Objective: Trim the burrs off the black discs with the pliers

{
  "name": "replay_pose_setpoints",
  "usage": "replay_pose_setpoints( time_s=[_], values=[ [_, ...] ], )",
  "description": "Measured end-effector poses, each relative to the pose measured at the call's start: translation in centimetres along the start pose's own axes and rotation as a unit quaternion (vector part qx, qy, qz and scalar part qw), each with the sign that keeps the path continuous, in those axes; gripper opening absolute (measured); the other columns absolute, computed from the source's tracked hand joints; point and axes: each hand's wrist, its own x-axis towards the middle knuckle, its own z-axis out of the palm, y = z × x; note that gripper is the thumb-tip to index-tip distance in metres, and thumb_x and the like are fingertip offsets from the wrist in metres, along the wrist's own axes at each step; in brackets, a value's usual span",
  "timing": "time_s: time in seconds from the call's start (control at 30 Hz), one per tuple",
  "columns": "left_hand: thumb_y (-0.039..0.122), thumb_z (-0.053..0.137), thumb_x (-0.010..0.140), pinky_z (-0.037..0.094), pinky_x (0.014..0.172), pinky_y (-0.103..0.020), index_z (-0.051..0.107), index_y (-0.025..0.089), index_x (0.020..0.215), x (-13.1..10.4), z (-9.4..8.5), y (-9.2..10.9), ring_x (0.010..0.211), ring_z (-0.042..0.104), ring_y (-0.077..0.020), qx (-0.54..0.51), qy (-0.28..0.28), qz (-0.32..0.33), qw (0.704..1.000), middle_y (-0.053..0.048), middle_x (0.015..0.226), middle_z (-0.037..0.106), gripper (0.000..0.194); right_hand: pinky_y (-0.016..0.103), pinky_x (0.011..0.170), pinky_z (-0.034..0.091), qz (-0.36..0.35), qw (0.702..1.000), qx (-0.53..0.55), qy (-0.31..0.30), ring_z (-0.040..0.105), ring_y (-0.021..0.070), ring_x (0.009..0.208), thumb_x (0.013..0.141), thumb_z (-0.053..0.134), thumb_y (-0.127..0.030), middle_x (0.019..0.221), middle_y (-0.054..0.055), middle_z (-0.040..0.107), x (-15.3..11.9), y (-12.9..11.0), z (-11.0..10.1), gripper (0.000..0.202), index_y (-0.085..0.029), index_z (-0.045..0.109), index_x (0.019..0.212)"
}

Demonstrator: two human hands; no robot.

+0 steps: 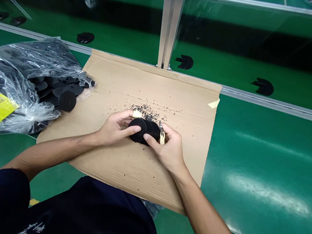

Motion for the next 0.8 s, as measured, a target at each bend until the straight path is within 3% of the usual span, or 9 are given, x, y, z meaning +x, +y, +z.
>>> replay_pose_setpoints(
  time_s=[0.13,0.3,0.63,0.8],
  values=[
    [0.053,0.073,0.088,0.056,0.061,-0.020,0.066,0.015,0.098,0.09,0.15,0.02,0.071,0.066,-0.0113,-0.048,-0.031,-0.015,0.998,-0.003,0.083,0.070,0.040,0.032,0.068,0.053,0.003,1.000,-0.012,0.023,0.060,0.0175,0.072,0.073,0.083,-0.059,0.077,0.002,0.068,-0.07,-0.49,-0.13,0.042,-0.020,0.068,0.080],
    [0.053,0.072,0.088,0.055,0.063,-0.022,0.070,0.014,0.089,0.18,0.02,0.03,0.074,0.065,-0.0124,-0.031,-0.033,-0.017,0.999,-0.003,0.081,0.067,0.040,0.033,0.069,0.053,-0.004,0.999,-0.027,0.023,0.058,0.0179,0.072,0.072,0.082,-0.064,0.076,0.002,0.066,-0.12,-0.67,-0.07,0.046,-0.021,0.067,0.077],
    [0.054,0.078,0.082,0.058,0.074,-0.027,0.071,0.014,0.103,0.31,-0.25,-0.34,0.089,0.071,-0.0176,-0.044,-0.060,-0.042,0.996,-0.006,0.095,0.073,0.045,0.032,0.066,0.049,-0.033,0.996,-0.077,0.038,0.055,0.0179,0.072,0.080,0.077,-0.056,0.074,0.002,0.062,-0.35,-0.14,0.05,0.038,-0.022,0.061,0.074],
    [0.053,0.077,0.084,0.057,0.067,-0.024,0.071,0.013,0.094,0.30,-0.34,-0.40,0.081,0.069,-0.0151,-0.062,-0.056,-0.060,0.995,-0.004,0.087,0.072,0.041,0.031,0.067,0.049,-0.036,0.997,-0.068,0.026,0.054,0.0170,0.071,0.082,0.075,-0.055,0.073,0.001,0.062,-0.36,-0.19,0.29,0.037,-0.021,0.062,0.075]
  ],
)
